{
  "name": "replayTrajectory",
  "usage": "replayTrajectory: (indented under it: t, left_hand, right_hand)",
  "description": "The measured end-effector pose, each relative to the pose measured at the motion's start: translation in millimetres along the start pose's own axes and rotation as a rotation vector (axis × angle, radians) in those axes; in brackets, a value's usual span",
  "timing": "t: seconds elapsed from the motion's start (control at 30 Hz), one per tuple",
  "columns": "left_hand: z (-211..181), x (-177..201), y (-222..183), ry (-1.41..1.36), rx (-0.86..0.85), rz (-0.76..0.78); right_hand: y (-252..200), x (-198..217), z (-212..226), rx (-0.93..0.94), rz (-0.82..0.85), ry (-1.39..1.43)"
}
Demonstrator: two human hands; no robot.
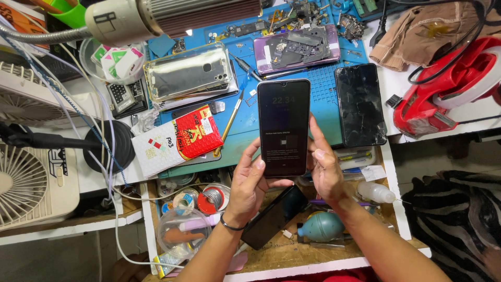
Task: The person holds a smartphone, removes a SIM card tray using a tool, and applies liquid from a bottle to the edge of the phone's rear panel.
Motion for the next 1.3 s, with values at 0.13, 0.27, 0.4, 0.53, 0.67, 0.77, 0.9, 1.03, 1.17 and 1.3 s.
replayTrajectory:
  t: [0.13,0.27,0.4,0.53,0.67,0.77,0.9,1.03,1.17,1.3]
  left_hand:
    - [2,-1,-1,0.015,0.012,0.007]
    - [9,-1,-1,0.041,0.009,0.002]
    - [10,-1,-1,0.077,-0.015,0.006]
    - [8,-1,0,0.108,-0.022,0.007]
    - [5,-2,-2,0.151,-0.042,0.019]
    - [3,-2,-3,0.175,-0.06,0.024]
    - [3,-2,-4,0.208,-0.082,0.045]
    - [-7,-7,-4,0.229,-0.106,0.045]
    - [-8,-9,-7,0.284,-0.101,0.033]
    - [-10,-8,-3,0.272,-0.081,0.039]
  right_hand:
    - [-1,3,2,0.013,-0.019,-0.01]
    - [4,2,18,0.034,-0.036,-0.073]
    - [2,-3,22,0.011,-0.037,-0.098]
    - [1,5,12,0.02,-0.045,-0.106]
    - [3,-3,21,0.017,-0.046,-0.096]
    - [4,-5,23,0.017,-0.021,-0.09]
    - [3,-5,24,0.014,-0.006,-0.104]
    - [5,-3,16,0.007,0.014,-0.092]
    - [2,0,7,-0.015,0.027,-0.093]
    - [10,-1,10,-0.02,0.037,-0.129]
Point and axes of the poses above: each hand's wrist, its own y-axis towards the middle knuckle, its own x-axis out of the back of the hand, z = x × y, the point moved 10 cm from there along y, towards the middle knuckle, and after that the axes turned 7 degrees about -y, right-handed, at the moved point
